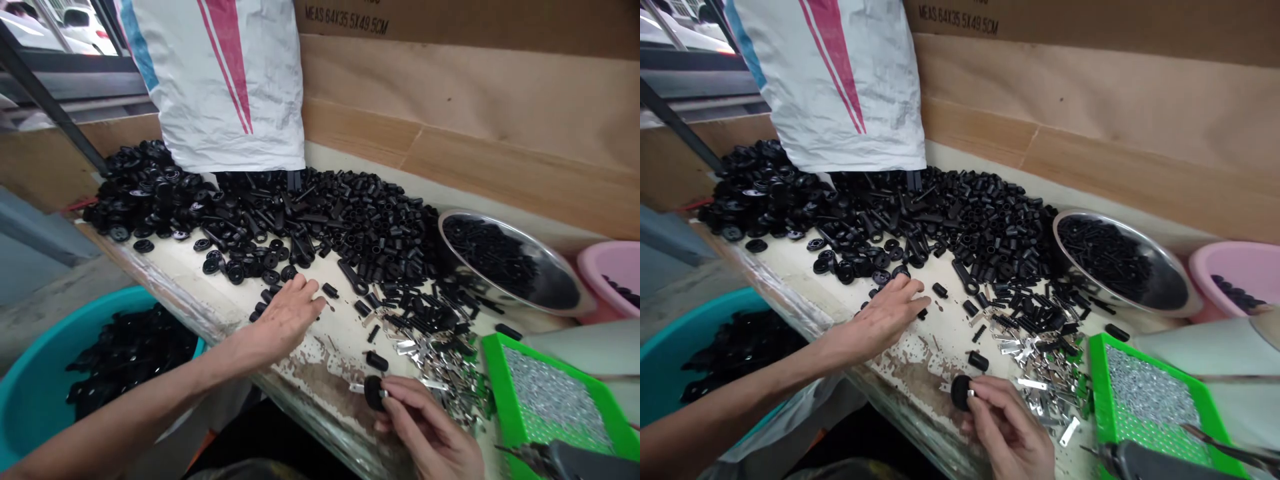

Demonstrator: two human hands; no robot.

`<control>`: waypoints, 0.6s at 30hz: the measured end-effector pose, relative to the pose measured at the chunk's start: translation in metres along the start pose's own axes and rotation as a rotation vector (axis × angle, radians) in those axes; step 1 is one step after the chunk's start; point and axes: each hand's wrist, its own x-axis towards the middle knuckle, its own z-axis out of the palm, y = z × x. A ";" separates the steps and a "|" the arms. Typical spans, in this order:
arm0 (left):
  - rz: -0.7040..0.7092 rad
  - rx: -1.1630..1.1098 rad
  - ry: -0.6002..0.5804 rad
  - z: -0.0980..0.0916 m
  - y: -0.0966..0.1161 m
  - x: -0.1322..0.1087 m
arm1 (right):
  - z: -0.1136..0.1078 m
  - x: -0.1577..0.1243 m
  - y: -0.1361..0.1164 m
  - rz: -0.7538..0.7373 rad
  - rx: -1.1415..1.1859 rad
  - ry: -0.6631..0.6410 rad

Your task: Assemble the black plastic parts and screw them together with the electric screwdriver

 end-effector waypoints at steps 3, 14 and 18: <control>0.069 -0.007 -0.088 -0.001 -0.005 0.013 | -0.002 -0.001 0.000 0.016 0.009 0.037; -0.253 -1.632 -0.316 -0.008 0.056 0.008 | -0.006 0.007 -0.025 0.003 0.100 0.121; -0.332 -1.766 -0.271 0.003 0.071 -0.002 | -0.003 0.006 -0.024 -0.007 0.135 0.080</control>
